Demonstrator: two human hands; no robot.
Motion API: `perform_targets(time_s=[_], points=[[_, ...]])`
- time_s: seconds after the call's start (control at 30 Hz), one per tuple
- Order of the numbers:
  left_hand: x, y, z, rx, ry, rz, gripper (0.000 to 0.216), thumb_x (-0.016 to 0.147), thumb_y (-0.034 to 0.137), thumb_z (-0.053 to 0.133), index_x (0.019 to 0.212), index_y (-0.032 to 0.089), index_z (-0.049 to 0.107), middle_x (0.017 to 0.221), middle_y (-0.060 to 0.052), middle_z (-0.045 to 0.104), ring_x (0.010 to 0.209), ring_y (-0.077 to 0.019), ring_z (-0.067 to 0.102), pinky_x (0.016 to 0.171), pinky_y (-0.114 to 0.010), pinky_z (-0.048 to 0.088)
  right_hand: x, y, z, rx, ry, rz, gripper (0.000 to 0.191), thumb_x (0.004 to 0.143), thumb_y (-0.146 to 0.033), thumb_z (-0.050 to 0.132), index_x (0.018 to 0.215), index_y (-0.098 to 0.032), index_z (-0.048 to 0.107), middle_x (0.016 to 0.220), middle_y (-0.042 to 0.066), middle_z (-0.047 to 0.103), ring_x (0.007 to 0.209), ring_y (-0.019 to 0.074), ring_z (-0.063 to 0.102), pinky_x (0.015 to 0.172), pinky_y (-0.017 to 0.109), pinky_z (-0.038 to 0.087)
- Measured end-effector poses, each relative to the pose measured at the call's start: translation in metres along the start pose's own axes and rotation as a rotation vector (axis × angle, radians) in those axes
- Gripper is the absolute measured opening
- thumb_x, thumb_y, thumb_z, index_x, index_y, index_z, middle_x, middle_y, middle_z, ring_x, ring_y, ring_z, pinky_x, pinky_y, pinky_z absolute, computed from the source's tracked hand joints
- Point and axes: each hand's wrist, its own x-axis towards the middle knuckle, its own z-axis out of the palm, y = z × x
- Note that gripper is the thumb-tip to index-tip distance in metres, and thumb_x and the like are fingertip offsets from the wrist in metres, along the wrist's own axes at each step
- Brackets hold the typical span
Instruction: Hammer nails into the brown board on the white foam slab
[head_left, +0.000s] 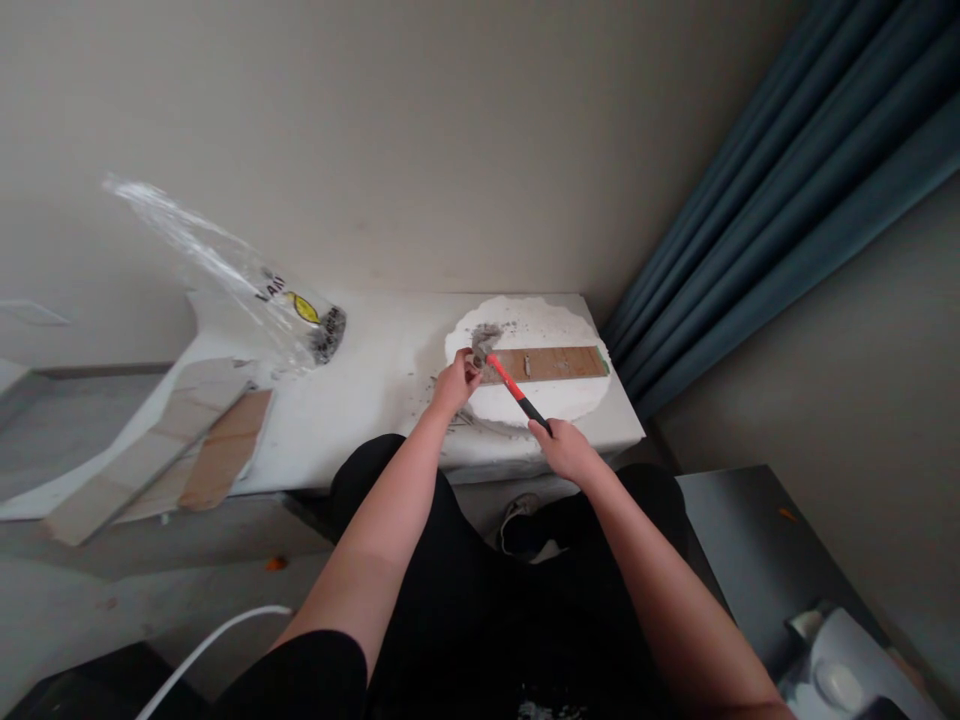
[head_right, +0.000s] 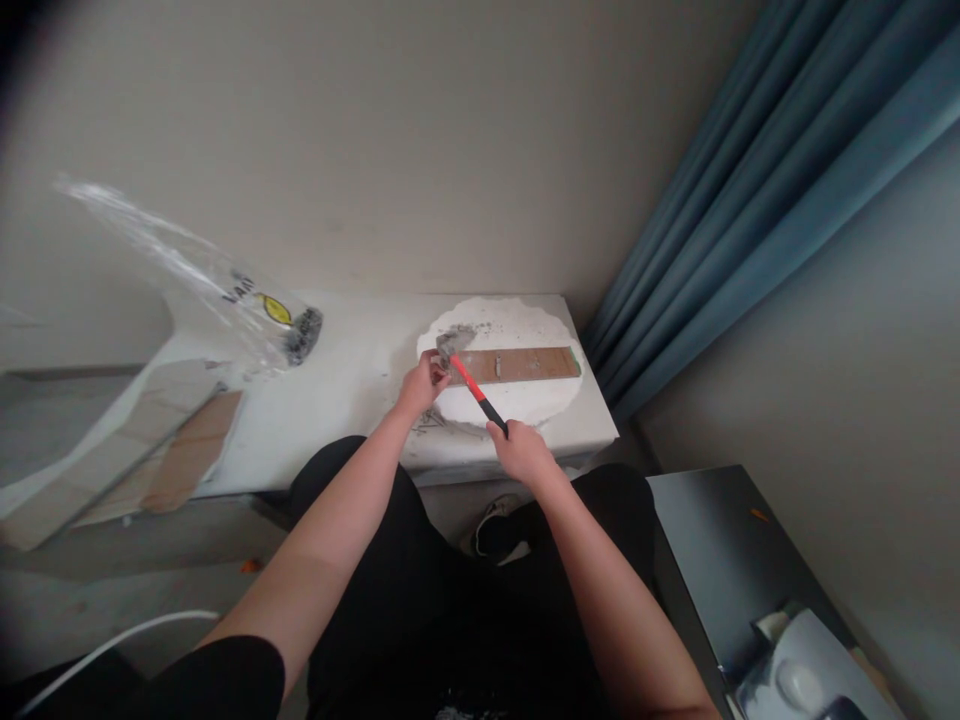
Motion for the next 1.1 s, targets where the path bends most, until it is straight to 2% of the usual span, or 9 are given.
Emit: perform_targets(time_s=[0.17,0.27,0.43,0.57,0.7,0.83,0.97,1.1], points=[[0.0008,0.0016,-0.0009,0.016,-0.026,-0.009,0.055,0.087,0.019,0.065,0.138,0.017,0.044,0.086,-0.004,0.073,0.084,-0.0223,0.071,0.079,-0.033,0.051,-0.0032,-0.0007,0.0053,0.069,0.015,-0.037,0.043,0.105,-0.049,0.042,0.086,-0.017,0.064,0.081,0.012,0.07,0.072,0.0207,0.06,0.061,0.027,0.032],[0.0005,0.0019,-0.0012,0.009,-0.011,-0.017,0.056,0.087,0.018,0.065,0.138,0.017,0.043,0.091,-0.005,0.074,0.085,-0.0218,0.071,0.079,-0.033,0.051,-0.0027,-0.001,0.0091,0.055,0.01,-0.017,0.041,0.105,-0.048,0.044,0.085,-0.017,0.064,0.082,0.013,0.07,0.074,0.0211,0.06,0.062,0.027,0.032],[0.0006,0.0009,-0.0003,-0.015,-0.015,-0.009,0.056,0.087,0.018,0.064,0.138,0.019,0.042,0.086,-0.002,0.073,0.081,-0.0192,0.069,0.079,-0.031,0.05,-0.0005,0.0001,0.0098,0.046,0.027,-0.013,0.044,0.106,-0.049,0.04,0.088,-0.016,0.064,0.084,0.014,0.071,0.075,0.0221,0.06,0.062,0.028,0.031],[0.0017,-0.0011,0.0013,-0.025,0.003,-0.017,0.056,0.086,0.017,0.066,0.137,0.021,0.043,0.089,-0.002,0.073,0.083,-0.0194,0.07,0.078,-0.03,0.05,-0.0019,0.0006,0.0078,0.009,0.002,-0.002,0.044,0.105,-0.047,0.042,0.088,-0.015,0.066,0.087,0.016,0.072,0.077,0.023,0.062,0.063,0.029,0.032],[0.0022,-0.0025,0.0029,-0.006,-0.004,0.002,0.057,0.086,0.017,0.065,0.138,0.019,0.042,0.081,0.0,0.071,0.079,-0.0197,0.069,0.077,-0.031,0.049,-0.0052,-0.002,0.0069,0.033,0.003,-0.004,0.047,0.106,-0.049,0.04,0.091,-0.014,0.067,0.086,0.015,0.073,0.078,0.0227,0.063,0.063,0.028,0.033],[0.0023,-0.0026,0.003,-0.016,0.006,0.008,0.057,0.086,0.016,0.066,0.137,0.018,0.042,0.088,-0.002,0.072,0.083,-0.02,0.07,0.077,-0.031,0.049,-0.0074,-0.0038,0.0079,0.009,-0.019,0.018,0.046,0.105,-0.047,0.041,0.091,-0.014,0.068,0.089,0.016,0.073,0.082,0.0244,0.065,0.066,0.029,0.034],[0.0028,-0.0026,0.0027,-0.013,-0.022,0.015,0.059,0.086,0.016,0.065,0.14,0.017,0.04,0.08,0.001,0.07,0.078,-0.0189,0.068,0.076,-0.031,0.049,-0.0077,-0.002,0.0094,0.04,0.021,0.004,0.046,0.106,-0.049,0.038,0.096,-0.014,0.067,0.091,0.016,0.073,0.083,0.0243,0.065,0.066,0.029,0.034],[0.0024,-0.003,0.0024,-0.022,-0.004,-0.002,0.057,0.086,0.016,0.065,0.138,0.021,0.043,0.088,-0.001,0.071,0.083,-0.0185,0.069,0.078,-0.03,0.049,-0.0042,0.0001,0.0092,0.022,-0.01,0.023,0.045,0.105,-0.049,0.04,0.091,-0.015,0.066,0.09,0.016,0.073,0.082,0.0242,0.065,0.065,0.029,0.033]])
